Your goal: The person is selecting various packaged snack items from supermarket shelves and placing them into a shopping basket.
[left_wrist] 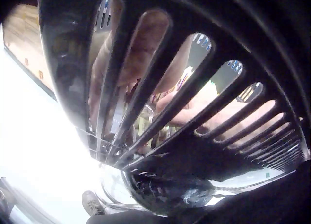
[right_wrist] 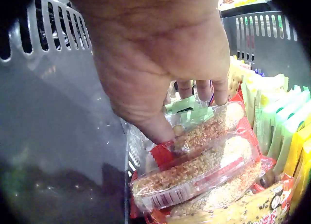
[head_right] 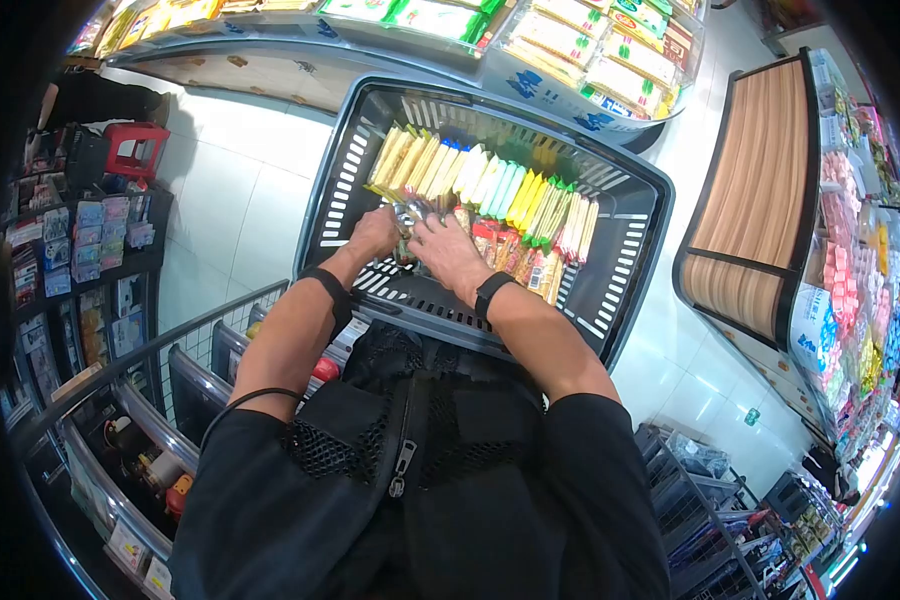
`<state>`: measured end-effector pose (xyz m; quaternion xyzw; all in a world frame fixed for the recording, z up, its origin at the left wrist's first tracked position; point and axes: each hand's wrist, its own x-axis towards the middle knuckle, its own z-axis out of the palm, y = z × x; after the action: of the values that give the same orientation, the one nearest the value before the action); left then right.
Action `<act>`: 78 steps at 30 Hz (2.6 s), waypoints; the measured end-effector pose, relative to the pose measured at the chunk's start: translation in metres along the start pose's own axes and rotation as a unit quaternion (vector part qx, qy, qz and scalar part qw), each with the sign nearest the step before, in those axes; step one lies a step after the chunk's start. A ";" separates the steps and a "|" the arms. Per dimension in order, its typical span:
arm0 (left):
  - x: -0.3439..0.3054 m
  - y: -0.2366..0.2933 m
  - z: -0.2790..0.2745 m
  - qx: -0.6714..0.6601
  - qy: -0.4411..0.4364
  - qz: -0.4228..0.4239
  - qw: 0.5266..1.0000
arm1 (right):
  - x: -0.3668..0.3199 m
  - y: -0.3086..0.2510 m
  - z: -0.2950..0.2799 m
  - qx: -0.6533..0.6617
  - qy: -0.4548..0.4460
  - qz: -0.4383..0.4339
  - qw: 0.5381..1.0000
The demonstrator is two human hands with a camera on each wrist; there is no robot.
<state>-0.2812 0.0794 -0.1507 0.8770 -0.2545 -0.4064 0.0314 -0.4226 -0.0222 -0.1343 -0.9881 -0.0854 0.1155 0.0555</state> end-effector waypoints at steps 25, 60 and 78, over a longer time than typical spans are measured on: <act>0.006 -0.004 0.012 -0.008 -0.025 0.095 0.995 | -0.001 0.003 0.013 -0.051 -0.009 0.009 0.999; -0.007 -0.002 -0.002 0.024 -0.054 0.109 0.992 | -0.009 0.020 0.006 -0.083 -0.061 -0.039 0.994; -0.032 -0.004 -0.036 -0.052 -0.014 0.085 0.995 | -0.002 0.033 -0.003 -0.046 -0.064 -0.074 0.994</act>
<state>-0.2711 0.0922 -0.1057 0.8436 -0.3070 -0.4271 0.1079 -0.4188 -0.0555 -0.1356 -0.9713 -0.1665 0.1696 0.0132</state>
